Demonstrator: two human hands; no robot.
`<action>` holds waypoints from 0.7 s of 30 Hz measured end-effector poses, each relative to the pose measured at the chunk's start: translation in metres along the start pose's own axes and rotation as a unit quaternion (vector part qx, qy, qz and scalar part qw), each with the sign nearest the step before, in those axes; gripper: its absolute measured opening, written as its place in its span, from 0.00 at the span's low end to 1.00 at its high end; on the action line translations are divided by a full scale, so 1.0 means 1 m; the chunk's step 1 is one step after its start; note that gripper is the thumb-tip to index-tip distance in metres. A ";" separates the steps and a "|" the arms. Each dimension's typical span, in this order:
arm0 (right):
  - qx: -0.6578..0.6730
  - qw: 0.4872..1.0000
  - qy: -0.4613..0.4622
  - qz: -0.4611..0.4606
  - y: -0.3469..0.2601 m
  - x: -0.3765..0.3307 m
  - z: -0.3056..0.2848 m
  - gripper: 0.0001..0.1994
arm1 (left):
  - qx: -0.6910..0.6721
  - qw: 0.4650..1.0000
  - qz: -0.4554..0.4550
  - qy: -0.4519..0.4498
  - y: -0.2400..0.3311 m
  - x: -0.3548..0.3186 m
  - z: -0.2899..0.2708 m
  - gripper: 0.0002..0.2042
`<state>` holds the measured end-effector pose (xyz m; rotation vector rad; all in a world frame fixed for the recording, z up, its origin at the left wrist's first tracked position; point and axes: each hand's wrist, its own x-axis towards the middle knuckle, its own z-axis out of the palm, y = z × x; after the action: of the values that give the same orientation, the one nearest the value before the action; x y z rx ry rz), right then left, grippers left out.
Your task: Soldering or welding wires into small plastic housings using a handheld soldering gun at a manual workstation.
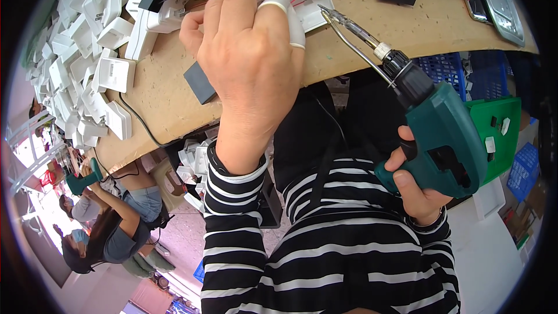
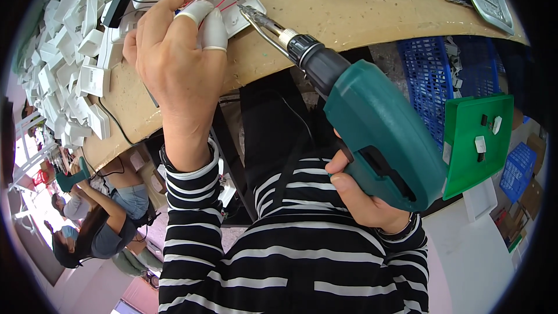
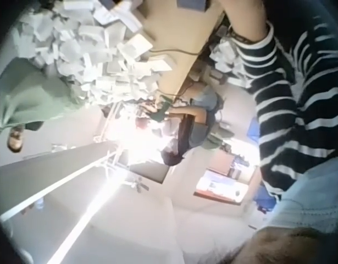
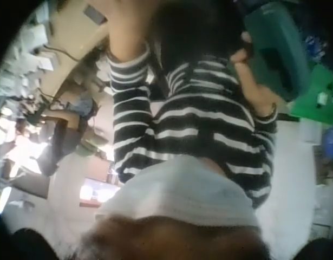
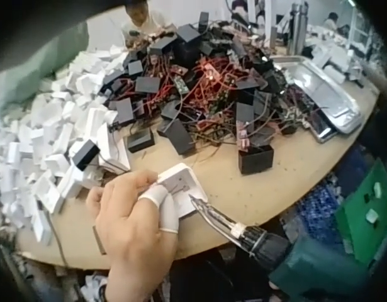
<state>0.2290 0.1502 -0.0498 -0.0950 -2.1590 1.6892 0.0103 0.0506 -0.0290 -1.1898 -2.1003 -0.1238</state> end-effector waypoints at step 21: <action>0.019 0.998 0.039 0.039 0.003 0.012 0.006 0.31 | -0.014 0.999 -0.032 0.002 0.002 -0.001 0.012 0.04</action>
<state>0.2154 0.1493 -0.0501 -0.2347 -2.0895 1.7397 0.0054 0.0561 -0.0392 -1.1388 -2.1404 -0.1862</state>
